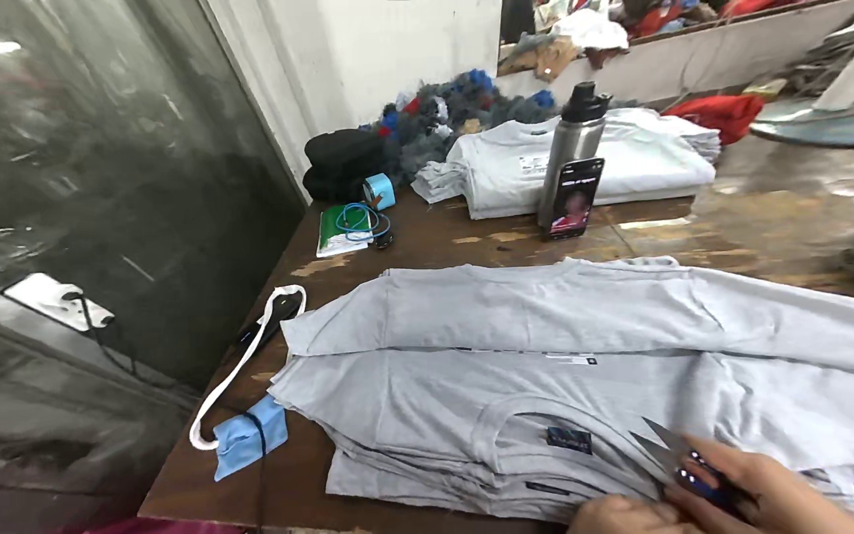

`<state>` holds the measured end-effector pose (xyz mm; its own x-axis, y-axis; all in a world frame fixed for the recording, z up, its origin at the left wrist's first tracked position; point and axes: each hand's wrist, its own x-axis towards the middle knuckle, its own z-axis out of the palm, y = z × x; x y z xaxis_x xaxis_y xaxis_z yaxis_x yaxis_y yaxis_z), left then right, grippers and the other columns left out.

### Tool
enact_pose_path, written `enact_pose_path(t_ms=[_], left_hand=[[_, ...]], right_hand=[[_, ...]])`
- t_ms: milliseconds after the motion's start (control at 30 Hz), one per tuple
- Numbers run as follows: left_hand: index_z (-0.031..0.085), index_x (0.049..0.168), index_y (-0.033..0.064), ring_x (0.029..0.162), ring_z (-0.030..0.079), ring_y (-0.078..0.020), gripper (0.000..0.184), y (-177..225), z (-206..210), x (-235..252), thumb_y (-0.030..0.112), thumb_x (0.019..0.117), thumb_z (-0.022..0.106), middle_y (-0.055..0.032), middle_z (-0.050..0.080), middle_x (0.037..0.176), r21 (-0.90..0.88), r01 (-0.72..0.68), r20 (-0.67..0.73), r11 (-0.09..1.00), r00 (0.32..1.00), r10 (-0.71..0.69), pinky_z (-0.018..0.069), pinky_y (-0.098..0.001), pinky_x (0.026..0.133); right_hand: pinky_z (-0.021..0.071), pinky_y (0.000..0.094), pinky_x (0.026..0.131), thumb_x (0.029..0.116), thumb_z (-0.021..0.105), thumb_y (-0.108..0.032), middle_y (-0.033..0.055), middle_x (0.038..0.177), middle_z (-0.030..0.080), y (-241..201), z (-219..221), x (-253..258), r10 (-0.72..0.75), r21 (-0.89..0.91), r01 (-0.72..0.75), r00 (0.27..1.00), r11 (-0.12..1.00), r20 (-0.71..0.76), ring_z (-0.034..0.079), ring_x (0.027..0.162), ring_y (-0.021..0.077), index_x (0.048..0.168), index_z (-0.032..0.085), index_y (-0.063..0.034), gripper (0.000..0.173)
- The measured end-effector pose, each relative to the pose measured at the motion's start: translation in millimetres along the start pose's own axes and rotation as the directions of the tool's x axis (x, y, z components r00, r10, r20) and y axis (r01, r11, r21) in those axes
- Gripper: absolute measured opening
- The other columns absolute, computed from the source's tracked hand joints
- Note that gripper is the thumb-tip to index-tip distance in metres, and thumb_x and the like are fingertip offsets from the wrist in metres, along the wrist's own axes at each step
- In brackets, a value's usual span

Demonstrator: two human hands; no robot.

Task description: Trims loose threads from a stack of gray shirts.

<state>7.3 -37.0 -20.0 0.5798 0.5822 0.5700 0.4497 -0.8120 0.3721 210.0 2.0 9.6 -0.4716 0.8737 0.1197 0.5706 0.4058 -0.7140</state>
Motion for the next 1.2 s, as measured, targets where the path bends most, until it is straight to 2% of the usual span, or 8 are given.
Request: enact_pose_path(t_ms=[100,200,300,467,733,1033,1133,1200], left_hand=[[0.080,0.089,0.0036,0.093,0.076,-0.0208,0.012,-6.3,2.5,2.7,-0.001,0.0881,0.069,-0.0097,0.079,0.094,-0.200,0.076,-0.131,0.977,0.986,-0.103,0.0599,-0.0335,0.089],[0.074,0.092,-0.0046,0.089,0.073,-0.0156,0.006,-23.0,0.0,7.0,-0.003,0.0887,0.069,-0.0132,0.075,0.092,-0.525,0.101,-0.221,0.845,0.943,-0.250,0.0598,-0.0259,0.085],[0.068,0.097,-0.0055,0.082,0.071,-0.0091,0.006,-29.5,1.4,7.5,-0.001,0.0923,0.067,-0.0118,0.071,0.094,-0.686,0.151,-0.219,0.712,0.890,-0.399,0.0613,-0.0224,0.074],[0.065,0.122,-0.0094,0.082,0.071,-0.0082,0.051,-24.2,-4.1,14.2,0.016,0.0827,0.084,-0.0154,0.068,0.117,-0.707,0.312,-0.063,0.634,0.866,-0.496,0.0631,-0.0232,0.070],[0.072,0.097,-0.0003,0.084,0.072,-0.0068,0.006,-33.1,-3.7,13.2,0.000,0.0908,0.072,-0.0061,0.073,0.100,-0.801,0.201,-0.127,0.564,0.864,-0.488,0.0618,-0.0211,0.074],[0.053,0.123,0.0111,0.084,0.059,0.0015,0.020,-42.2,-11.5,1.8,0.019,0.1041,0.051,0.0074,0.061,0.104,-0.909,0.194,-0.008,0.369,0.877,-0.481,0.0522,-0.0166,0.070],[0.047,0.140,-0.0078,0.104,0.064,-0.0086,0.060,-39.4,-12.5,9.5,0.037,0.1023,0.060,-0.0075,0.064,0.117,-0.830,0.246,-0.002,0.500,0.896,-0.444,0.0587,-0.0242,0.082],[0.051,0.135,-0.0134,0.101,0.069,-0.0112,0.050,-36.6,-9.7,16.7,0.016,0.0977,0.066,-0.0129,0.069,0.113,-0.783,0.283,-0.005,0.554,0.888,-0.461,0.0610,-0.0259,0.081]], right_hand=[[0.0432,0.0280,0.055,0.0897,0.066,-0.015,0.0094,0.070,0.057,-4.4,10.3,-10.7,-0.025,0.021,0.031,0.969,0.999,-0.244,0.053,0.061,0.0107,0.086,0.057,0.0025,0.020],[0.0461,0.0109,0.063,0.0924,0.067,-0.017,-0.0076,0.080,0.059,-7.8,27.8,-11.2,0.002,0.150,0.104,0.813,0.983,-0.582,0.053,0.070,-0.0076,0.095,0.056,-0.0098,0.014],[0.0463,0.0077,0.062,0.0940,0.069,-0.021,-0.0171,0.084,0.063,-10.7,46.7,0.3,0.055,0.261,0.213,0.668,0.941,-0.742,0.056,0.071,-0.0094,0.096,0.056,-0.0242,0.014],[0.0482,0.0107,0.062,0.0966,0.068,-0.018,-0.0127,0.085,0.061,-14.0,66.2,8.3,0.165,0.509,0.342,0.681,0.790,-0.714,0.057,0.072,-0.0052,0.095,0.057,-0.0235,0.012],[0.0446,0.0088,0.059,0.0986,0.066,-0.017,-0.0117,0.083,0.058,-12.9,73.6,5.6,0.157,0.546,0.376,0.699,0.749,-0.697,0.053,0.069,-0.0066,0.095,0.057,-0.0218,0.011],[0.0443,0.0084,0.058,0.0982,0.067,-0.017,-0.0119,0.083,0.059,-9.8,75.9,7.4,0.178,0.551,0.378,0.683,0.744,-0.708,0.053,0.068,-0.0072,0.094,0.057,-0.0222,0.012],[0.0449,0.0082,0.059,0.0991,0.066,-0.018,-0.0118,0.084,0.058,-11.0,76.5,8.6,0.149,0.525,0.368,0.693,0.768,-0.705,0.053,0.068,-0.0072,0.094,0.056,-0.0215,0.012],[0.0464,0.0087,0.062,0.0988,0.066,-0.017,-0.0112,0.083,0.058,-11.9,77.1,9.1,0.121,0.487,0.354,0.698,0.798,-0.706,0.054,0.070,-0.0065,0.095,0.056,-0.0207,0.011]])
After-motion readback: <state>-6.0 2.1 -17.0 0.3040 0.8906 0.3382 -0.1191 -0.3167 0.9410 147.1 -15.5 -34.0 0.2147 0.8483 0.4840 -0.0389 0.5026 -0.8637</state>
